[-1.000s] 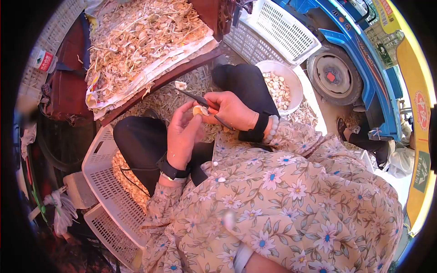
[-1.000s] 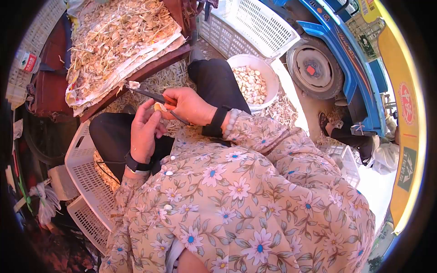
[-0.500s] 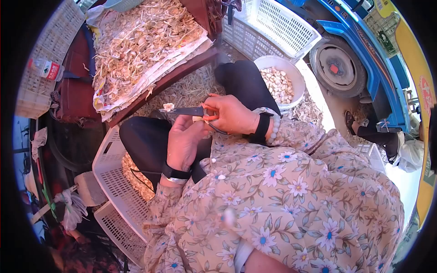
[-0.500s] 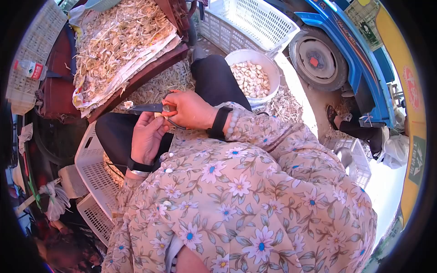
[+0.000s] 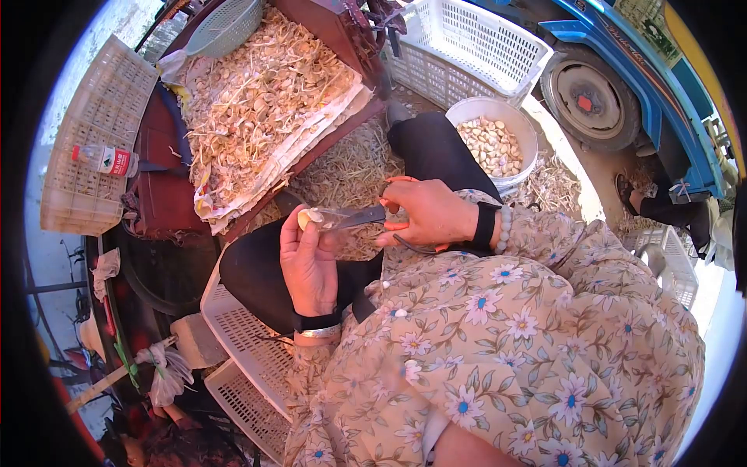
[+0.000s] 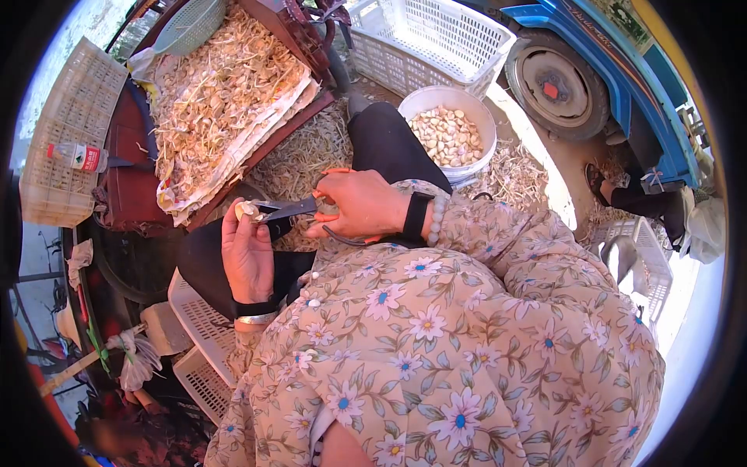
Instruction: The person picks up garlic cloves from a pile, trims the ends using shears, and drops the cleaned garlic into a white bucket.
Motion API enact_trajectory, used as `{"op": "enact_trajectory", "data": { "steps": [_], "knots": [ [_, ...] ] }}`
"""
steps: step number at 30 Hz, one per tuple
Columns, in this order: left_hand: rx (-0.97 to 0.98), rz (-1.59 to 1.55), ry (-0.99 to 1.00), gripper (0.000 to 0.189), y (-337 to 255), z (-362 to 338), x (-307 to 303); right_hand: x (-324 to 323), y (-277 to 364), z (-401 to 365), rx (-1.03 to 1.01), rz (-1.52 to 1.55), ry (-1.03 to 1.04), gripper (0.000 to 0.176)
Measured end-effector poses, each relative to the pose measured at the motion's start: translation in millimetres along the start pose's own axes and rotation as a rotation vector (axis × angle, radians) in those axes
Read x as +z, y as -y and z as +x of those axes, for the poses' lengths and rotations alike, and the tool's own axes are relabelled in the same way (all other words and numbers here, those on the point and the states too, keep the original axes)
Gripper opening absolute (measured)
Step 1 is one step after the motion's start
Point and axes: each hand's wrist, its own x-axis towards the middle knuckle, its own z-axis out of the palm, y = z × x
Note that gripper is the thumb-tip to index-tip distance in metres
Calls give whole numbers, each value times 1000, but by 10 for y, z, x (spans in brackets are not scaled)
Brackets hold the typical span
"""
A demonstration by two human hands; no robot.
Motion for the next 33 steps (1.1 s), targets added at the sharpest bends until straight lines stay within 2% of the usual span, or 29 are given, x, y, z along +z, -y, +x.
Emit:
{"op": "enact_trajectory", "data": {
  "steps": [3,9,12,18,24,27,30,33],
  "knots": [
    [-31,13,23,23,49,-7,-52,50,-72,-56,-64,-28,-82,52],
    [30,85,4,23,100,-39,-13,85,-90,-35,-25,52,30,50],
    [-1,69,83,22,149,-90,-73,106,-92,-46,-46,49,27,50],
    [53,142,66,22,150,-92,-19,111,-99,-66,-41,49,52,52],
    [59,162,90,18,164,-114,-13,127,-139,-94,37,180,268,54],
    [65,181,106,18,153,-129,-24,121,-148,-84,15,219,377,54],
    [53,225,137,20,201,-191,11,-34,-82,-136,387,874,633,57],
    [33,194,118,22,211,-190,0,24,-114,-97,392,908,429,60]
  ]
}}
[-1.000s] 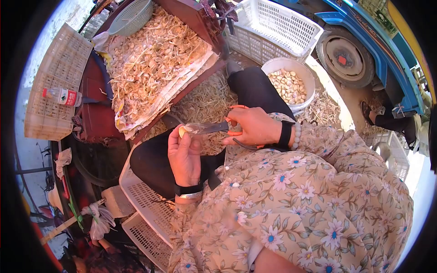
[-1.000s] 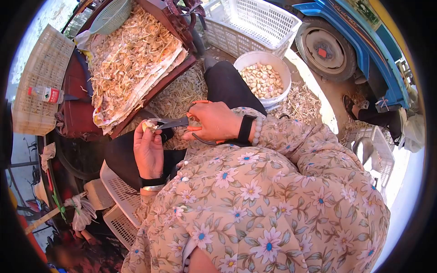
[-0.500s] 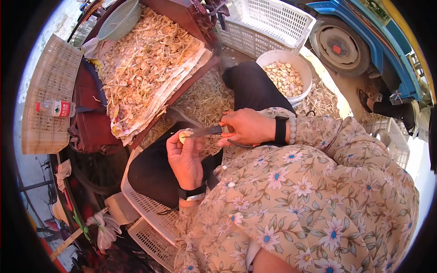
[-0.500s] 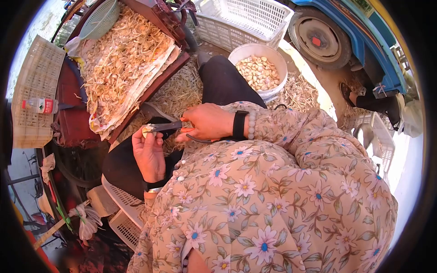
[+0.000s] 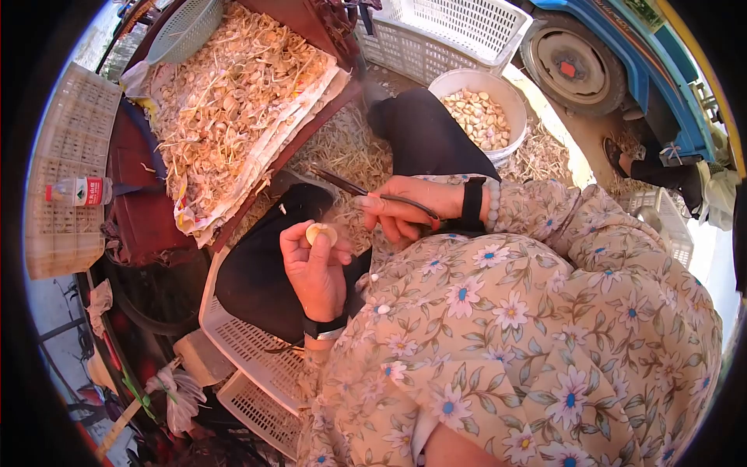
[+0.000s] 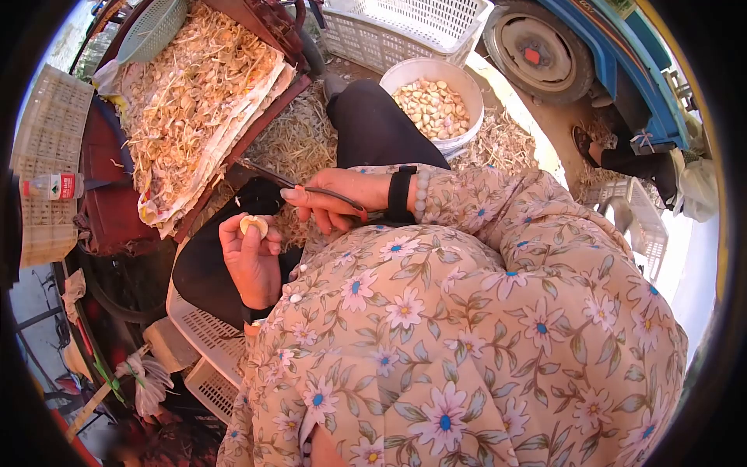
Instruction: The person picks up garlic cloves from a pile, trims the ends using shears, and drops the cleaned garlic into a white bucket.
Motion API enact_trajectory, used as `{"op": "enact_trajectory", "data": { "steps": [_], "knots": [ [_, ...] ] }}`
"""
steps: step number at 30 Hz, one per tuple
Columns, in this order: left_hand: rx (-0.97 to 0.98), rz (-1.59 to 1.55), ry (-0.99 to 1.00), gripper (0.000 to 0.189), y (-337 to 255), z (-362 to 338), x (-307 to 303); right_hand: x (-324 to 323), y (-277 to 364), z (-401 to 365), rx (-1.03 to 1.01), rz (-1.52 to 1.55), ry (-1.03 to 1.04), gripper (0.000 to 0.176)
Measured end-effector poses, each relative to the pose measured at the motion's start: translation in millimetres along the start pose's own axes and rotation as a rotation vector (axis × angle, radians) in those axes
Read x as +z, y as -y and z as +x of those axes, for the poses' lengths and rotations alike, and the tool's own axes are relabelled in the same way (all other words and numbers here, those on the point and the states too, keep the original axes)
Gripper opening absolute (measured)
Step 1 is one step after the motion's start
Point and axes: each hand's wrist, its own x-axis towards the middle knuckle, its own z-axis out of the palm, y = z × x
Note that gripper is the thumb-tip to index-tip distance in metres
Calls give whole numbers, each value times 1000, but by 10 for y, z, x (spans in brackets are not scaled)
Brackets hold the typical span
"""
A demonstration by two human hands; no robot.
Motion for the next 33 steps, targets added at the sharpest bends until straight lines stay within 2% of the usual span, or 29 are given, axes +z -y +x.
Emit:
{"op": "enact_trajectory", "data": {
  "steps": [4,7,9,11,13,17,20,23,26,29,30,32,33],
  "knots": [
    [25,-107,-34,19,-74,34,-36,-167,-131,86,-43,24,-158,63],
    [106,-110,-57,14,-291,23,-202,-248,-217,108,-51,74,-196,64],
    [229,-7,-210,14,-522,-65,-446,-307,-323,129,-84,133,-213,67],
    [314,232,-351,12,-784,-228,-793,-328,-339,122,-110,140,-240,65],
    [317,474,-488,16,-918,-422,-1318,-351,-362,115,-122,153,-246,65],
    [79,623,-778,14,-933,-787,-2077,-312,-359,66,-132,212,-243,61],
    [-79,874,-901,10,-768,-927,-2510,-290,-363,59,-122,186,-251,62],
    [-328,1123,-1022,17,-657,-1007,-2912,-255,-327,13,-110,179,-250,62],
    [-696,1298,-900,15,-629,-1091,-3156,-283,-364,21,-104,207,-233,61],
    [-738,2082,-261,20,-717,-776,-3143,-304,-363,32,-110,213,-208,60],
    [-463,1880,-530,20,-746,-628,-2966,-314,-370,65,-105,226,-207,61],
    [69,1791,-506,19,-818,-32,-2529,-265,-309,40,-83,252,-193,54],
    [191,1624,-477,18,-842,346,-2204,-273,-300,54,-64,269,-181,51]
  ]
}}
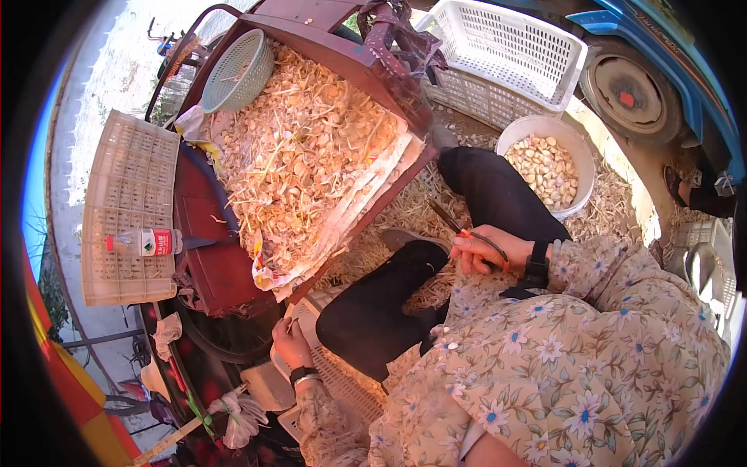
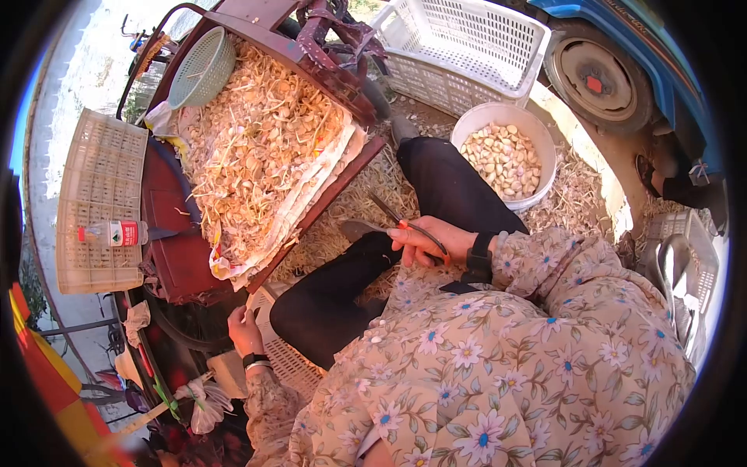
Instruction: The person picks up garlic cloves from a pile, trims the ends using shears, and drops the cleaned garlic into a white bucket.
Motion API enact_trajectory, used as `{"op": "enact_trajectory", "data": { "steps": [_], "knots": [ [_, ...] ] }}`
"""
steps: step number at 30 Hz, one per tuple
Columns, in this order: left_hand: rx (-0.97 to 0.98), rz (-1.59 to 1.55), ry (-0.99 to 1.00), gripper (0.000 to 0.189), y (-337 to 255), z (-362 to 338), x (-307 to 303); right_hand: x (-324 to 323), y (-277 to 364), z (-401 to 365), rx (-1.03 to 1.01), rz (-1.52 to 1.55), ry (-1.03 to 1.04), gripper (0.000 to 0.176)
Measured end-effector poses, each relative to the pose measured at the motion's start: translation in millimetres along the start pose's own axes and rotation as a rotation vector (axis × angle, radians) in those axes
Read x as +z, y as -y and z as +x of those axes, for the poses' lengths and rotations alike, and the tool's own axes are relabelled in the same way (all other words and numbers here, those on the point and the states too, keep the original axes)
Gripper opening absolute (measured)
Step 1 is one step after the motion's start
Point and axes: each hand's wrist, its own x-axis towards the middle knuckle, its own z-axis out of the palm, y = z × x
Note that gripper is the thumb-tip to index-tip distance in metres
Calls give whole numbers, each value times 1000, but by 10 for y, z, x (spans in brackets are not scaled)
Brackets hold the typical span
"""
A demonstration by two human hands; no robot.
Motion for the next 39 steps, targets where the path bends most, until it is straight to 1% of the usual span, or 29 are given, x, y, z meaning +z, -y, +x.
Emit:
{"op": "enact_trajectory", "data": {
  "steps": [1,2,3,4,6,8,9,12,13,16,17,20,21,24,26,28,29,30,32,35,39],
  "knots": [
    [201,-62,-73,20,-249,335,166,-11,-11,31,2,2,9,54],
    [293,-156,-54,24,-728,590,208,-14,-31,56,-2,-3,14,58],
    [385,-217,-92,26,-1044,849,363,-30,-35,70,-4,-7,17,62],
    [383,-232,-70,28,-1388,1076,461,-37,-31,72,-5,5,19,62],
    [628,-143,-152,31,-1780,1529,711,8,-16,7,-20,17,11,61],
    [644,-6,-100,32,-1952,1883,965,-21,-7,19,-23,45,7,62],
    [654,64,-78,32,-2056,1944,1013,-41,-9,17,-23,49,6,62],
    [545,163,-45,28,-2190,1920,1065,-72,-18,6,-39,52,2,63],
    [541,110,-56,21,-2148,1885,1041,-1,2,-39,-43,35,-5,62],
    [526,125,-38,17,-2101,1685,1057,-44,-64,20,-40,0,12,61],
    [562,175,-74,15,-2096,1616,1043,-48,-93,33,-37,-11,15,61],
    [345,-193,-91,14,-2093,1483,970,49,-32,-4,-55,-16,-17,59],
    [282,-281,-56,14,-2140,1430,897,51,-50,0,-36,-36,-13,58],
    [145,-868,39,16,-2008,1419,964,13,-23,35,-2,-132,-25,54],
    [30,-1177,205,19,-2175,1120,728,58,92,41,-5,-221,-70,51],
    [-69,-1493,372,19,-2224,849,626,130,217,117,-373,-584,-249,49],
    [-70,-1536,445,18,-2241,689,573,172,283,145,-548,-766,-336,48],
    [-103,-1578,504,17,-2298,506,480,238,429,83,-493,-730,-350,49],
    [-83,-1581,530,14,-2380,215,407,234,449,172,-841,-1024,-531,50],
    [-101,-1547,559,15,-2433,-81,312,246,622,67,-659,-1193,-462,50],
    [22,-1503,640,19,-2331,-278,312,209,519,26,-749,-1258,-453,49]
  ]
}}
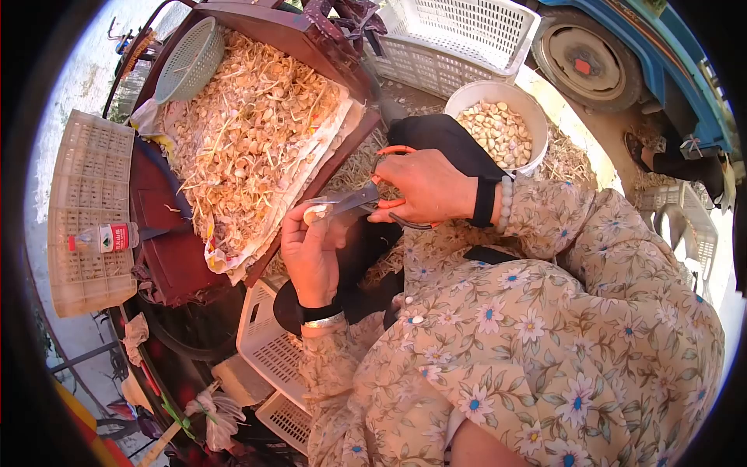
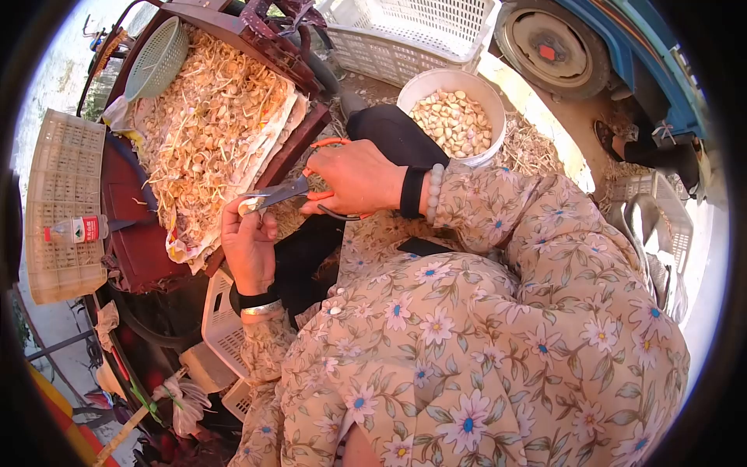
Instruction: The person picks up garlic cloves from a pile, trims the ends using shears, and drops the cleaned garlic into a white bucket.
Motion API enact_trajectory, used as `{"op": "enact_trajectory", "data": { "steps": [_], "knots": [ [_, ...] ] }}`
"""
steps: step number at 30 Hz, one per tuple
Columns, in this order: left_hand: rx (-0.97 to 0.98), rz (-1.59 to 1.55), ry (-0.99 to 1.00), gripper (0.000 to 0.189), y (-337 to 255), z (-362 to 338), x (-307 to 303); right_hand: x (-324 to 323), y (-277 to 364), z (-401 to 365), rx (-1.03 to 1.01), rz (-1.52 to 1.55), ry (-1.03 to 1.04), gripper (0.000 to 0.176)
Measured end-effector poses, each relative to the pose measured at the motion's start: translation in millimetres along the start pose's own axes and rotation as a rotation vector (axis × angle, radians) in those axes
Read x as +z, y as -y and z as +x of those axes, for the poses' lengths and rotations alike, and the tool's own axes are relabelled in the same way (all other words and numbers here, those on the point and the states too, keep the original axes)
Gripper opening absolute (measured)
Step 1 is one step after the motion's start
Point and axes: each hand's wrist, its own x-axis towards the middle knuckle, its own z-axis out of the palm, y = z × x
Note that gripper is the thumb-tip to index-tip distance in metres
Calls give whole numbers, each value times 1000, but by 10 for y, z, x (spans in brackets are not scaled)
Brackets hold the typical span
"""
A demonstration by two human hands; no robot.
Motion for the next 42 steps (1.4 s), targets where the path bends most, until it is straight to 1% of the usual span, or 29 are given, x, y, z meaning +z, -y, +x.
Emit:
{"op": "enact_trajectory", "data": {
  "steps": [3,6,9,12,15,18,21,22,25,26,27,29,30,33,36,39,42],
  "knots": [
    [-17,-36,-41,19,44,-120,38,70,-46,-98,-33,8,82,50],
    [0,-50,-181,19,48,-217,242,97,-28,-217,-53,35,80,51],
    [26,-65,-162,21,139,-269,205,20,84,-278,45,60,227,52],
    [50,-126,-83,23,230,-324,141,27,145,-374,99,151,306,52],
    [49,-293,37,24,260,-350,184,139,177,-441,180,422,318,57],
    [32,-223,45,22,247,-396,282,112,201,-417,296,563,303,59],
    [1,-293,54,21,265,-405,196,88,117,-372,712,964,383,59],
    [-4,-263,60,21,267,-416,203,49,103,-330,720,1040,421,52],
    [-27,-223,87,22,271,-452,259,86,339,-253,361,1159,73,45],
    [-35,-239,100,21,277,-465,274,50,397,-238,334,1178,80,30],
    [-41,-256,111,21,284,-473,287,61,412,-227,301,1085,72,30],
    [-42,-201,14,19,311,-508,320,95,444,-221,238,903,59,31],
    [-43,-171,-37,18,319,-516,332,144,452,-233,260,913,10,33],
    [-89,-156,-128,16,386,-531,315,201,425,-232,255,799,7,32],
    [-83,-199,-155,16,417,-554,328,199,443,-217,329,801,56,33],
    [-110,-199,-131,14,508,-560,277,138,459,-214,257,719,118,32],
    [-221,-214,-228,16,520,-585,311,235,486,-253,-139,546,87,30]
  ]
}}
